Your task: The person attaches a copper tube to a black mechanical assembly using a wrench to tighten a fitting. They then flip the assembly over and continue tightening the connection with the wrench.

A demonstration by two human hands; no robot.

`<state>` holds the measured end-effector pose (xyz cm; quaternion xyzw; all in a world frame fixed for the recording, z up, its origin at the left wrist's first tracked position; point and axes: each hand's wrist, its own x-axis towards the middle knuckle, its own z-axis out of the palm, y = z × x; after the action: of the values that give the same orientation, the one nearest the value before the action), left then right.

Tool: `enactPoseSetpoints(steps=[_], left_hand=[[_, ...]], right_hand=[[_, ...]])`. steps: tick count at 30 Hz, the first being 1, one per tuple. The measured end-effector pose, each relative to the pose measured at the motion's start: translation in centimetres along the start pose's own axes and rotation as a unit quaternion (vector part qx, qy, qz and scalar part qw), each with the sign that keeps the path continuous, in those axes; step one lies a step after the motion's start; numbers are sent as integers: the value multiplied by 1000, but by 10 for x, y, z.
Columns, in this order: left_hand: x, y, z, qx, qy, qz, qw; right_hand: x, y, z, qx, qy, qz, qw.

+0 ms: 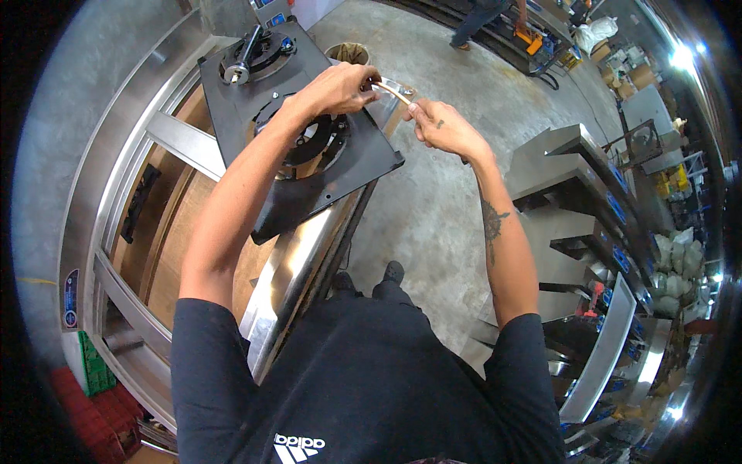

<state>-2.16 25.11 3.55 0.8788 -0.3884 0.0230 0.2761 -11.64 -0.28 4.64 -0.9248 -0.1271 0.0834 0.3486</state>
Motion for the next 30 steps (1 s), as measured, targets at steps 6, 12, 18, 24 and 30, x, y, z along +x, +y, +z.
enactPoseSetpoints(steps=[6, 12, 18, 24, 30], left_hand=[[-3, 16, 5, 70, 49, -62, 994], [-2, 28, 10, 128, 52, -101, 985], [-3, 27, 12, 133, 56, -112, 983], [-7, 15, 7, 40, 75, -23, 996], [-7, 28, 15, 91, 76, -116, 986]], right_hand=[[-6, 2, 2, 291, -92, 84, 949], [-6, 0, 9, 259, -60, 74, 961], [-11, -11, 21, 266, -14, 100, 958], [-9, -11, 11, 324, -59, 116, 937], [-10, -8, 15, 347, -65, 105, 930]])
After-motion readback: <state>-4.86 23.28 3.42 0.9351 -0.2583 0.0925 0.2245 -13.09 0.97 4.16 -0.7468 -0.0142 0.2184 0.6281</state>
